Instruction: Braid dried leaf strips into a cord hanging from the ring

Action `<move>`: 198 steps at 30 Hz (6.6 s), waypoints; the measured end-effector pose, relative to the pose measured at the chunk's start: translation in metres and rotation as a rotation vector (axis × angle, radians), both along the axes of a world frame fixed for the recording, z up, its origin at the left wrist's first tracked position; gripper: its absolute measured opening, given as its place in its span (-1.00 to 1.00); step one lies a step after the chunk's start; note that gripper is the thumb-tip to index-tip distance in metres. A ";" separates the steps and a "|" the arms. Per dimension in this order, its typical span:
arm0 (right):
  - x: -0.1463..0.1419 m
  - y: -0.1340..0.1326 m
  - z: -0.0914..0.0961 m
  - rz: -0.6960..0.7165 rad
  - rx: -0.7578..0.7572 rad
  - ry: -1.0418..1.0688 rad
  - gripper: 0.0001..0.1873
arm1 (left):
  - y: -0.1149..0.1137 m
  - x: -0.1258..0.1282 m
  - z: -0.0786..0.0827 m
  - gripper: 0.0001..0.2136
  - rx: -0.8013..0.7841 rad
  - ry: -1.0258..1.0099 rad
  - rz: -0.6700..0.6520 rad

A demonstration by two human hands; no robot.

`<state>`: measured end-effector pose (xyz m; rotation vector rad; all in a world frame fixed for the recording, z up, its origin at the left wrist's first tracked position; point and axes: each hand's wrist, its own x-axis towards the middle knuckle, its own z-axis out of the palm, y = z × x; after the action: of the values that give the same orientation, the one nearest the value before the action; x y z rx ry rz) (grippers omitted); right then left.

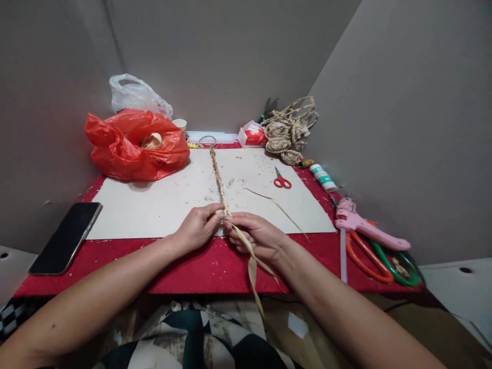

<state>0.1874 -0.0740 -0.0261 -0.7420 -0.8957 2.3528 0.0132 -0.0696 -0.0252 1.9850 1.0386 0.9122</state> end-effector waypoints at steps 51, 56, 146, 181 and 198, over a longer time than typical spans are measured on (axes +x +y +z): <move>-0.020 -0.030 0.021 0.019 1.393 -1.726 -0.70 | -0.002 0.000 0.017 -0.79 -0.571 -0.174 -0.092; -0.015 -0.036 0.022 -0.050 1.397 -1.720 -0.68 | -0.001 0.003 0.013 -0.74 -0.535 -0.269 -0.113; -0.012 -0.007 0.012 -0.082 0.658 -0.581 -0.77 | 0.000 -0.008 0.026 -0.74 -0.522 -0.008 -0.060; -0.012 -0.110 0.064 0.300 1.036 -0.798 -0.74 | -0.010 -0.021 0.019 -0.76 -0.753 -0.468 -0.140; 0.028 0.065 0.017 -0.331 1.052 -1.774 -0.79 | -0.004 -0.026 0.017 -0.75 -0.783 -0.359 -0.174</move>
<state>0.2156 -0.0086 -0.0086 -2.0635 -2.0216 0.1634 -0.0124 -0.0740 -0.0085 1.1832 0.8228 0.6005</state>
